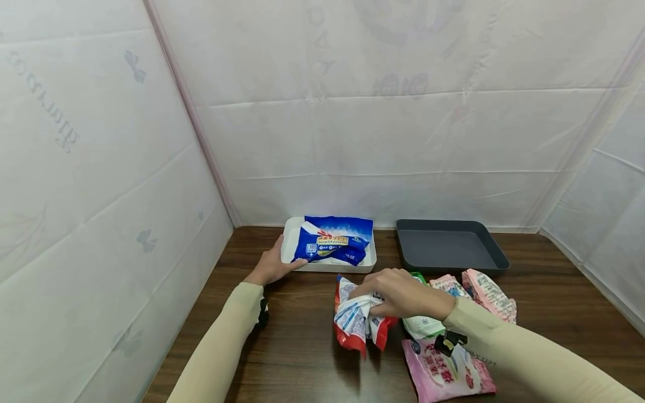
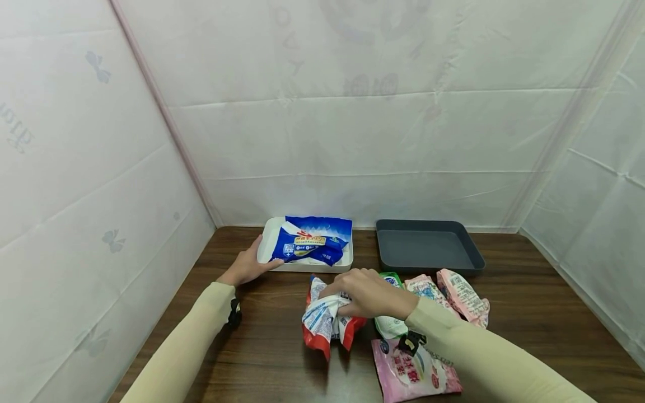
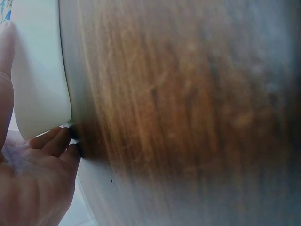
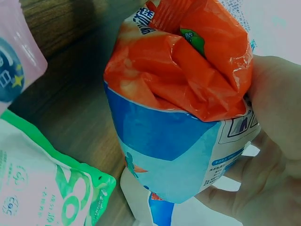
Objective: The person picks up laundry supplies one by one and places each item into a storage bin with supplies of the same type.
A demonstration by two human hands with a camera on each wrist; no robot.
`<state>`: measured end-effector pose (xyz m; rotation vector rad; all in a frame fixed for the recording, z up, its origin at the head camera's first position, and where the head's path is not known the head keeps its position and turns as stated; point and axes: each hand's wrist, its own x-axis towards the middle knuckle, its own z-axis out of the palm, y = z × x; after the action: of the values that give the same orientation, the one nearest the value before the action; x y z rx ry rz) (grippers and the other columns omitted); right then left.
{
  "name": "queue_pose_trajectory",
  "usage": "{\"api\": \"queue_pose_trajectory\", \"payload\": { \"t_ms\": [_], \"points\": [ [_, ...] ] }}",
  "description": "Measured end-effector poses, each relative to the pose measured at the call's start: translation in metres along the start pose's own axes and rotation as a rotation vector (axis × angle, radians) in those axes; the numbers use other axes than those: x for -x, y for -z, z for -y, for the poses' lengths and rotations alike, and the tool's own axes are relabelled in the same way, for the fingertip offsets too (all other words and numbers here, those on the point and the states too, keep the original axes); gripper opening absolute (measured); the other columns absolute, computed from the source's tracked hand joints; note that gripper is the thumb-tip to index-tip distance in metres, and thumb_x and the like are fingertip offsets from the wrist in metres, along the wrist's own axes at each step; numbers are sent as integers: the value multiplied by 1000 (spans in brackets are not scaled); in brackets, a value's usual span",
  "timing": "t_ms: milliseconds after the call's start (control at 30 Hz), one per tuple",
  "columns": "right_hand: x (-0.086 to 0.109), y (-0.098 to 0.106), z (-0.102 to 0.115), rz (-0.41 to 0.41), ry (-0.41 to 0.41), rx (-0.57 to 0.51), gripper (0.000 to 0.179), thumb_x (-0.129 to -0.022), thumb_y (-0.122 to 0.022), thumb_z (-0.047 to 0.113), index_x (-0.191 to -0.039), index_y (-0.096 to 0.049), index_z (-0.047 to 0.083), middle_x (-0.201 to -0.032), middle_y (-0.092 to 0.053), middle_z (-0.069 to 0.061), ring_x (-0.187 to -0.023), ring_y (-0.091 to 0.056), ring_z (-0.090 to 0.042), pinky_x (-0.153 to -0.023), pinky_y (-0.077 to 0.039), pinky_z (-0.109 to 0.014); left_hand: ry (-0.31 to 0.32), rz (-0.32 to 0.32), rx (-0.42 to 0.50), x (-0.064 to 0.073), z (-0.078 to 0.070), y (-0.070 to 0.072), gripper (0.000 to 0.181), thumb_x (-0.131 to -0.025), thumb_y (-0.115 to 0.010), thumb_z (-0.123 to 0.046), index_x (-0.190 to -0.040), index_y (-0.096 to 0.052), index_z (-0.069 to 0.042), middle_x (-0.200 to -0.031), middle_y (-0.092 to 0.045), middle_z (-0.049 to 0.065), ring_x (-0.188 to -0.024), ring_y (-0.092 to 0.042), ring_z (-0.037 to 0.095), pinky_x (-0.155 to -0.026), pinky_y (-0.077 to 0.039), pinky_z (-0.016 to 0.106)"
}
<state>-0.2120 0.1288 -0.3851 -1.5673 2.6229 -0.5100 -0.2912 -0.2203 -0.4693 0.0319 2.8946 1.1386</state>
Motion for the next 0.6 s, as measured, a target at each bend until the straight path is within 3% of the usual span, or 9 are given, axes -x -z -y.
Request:
{"api": "queue_pose_trajectory", "payload": {
  "t_ms": [367, 467, 600],
  "points": [
    [-4, 11, -1, -17, 32, 8, 43, -88, -78, 16, -127, -74, 33, -122, -71, 15, -87, -62, -1, -52, -40, -17, 6, -5, 15, 0, 0, -1, 115, -83, -78, -61, -165, -13, -15, -149, -51, 22, -126, -56, 40, -109, -42, 64],
    [-5, 13, -2, -21, 26, 14, 41, -88, -78, 18, -126, -74, 33, -123, -71, 14, -97, -66, -2, -63, -51, -19, 11, -5, 15, 1, 0, 0, 115, -84, -78, -61, -165, -12, -14, -149, -51, 22, -126, -56, 40, -109, -41, 64],
    [-6, 15, -5, -33, 29, 25, 41, -88, -78, 18, -127, -74, 32, -124, -71, 13, -108, -68, -8, -78, -58, -27, 18, -3, 15, 1, -2, 0, 114, -84, -78, -60, -165, -12, -14, -149, -51, 22, -125, -56, 40, -110, -41, 64]
  ]
}}
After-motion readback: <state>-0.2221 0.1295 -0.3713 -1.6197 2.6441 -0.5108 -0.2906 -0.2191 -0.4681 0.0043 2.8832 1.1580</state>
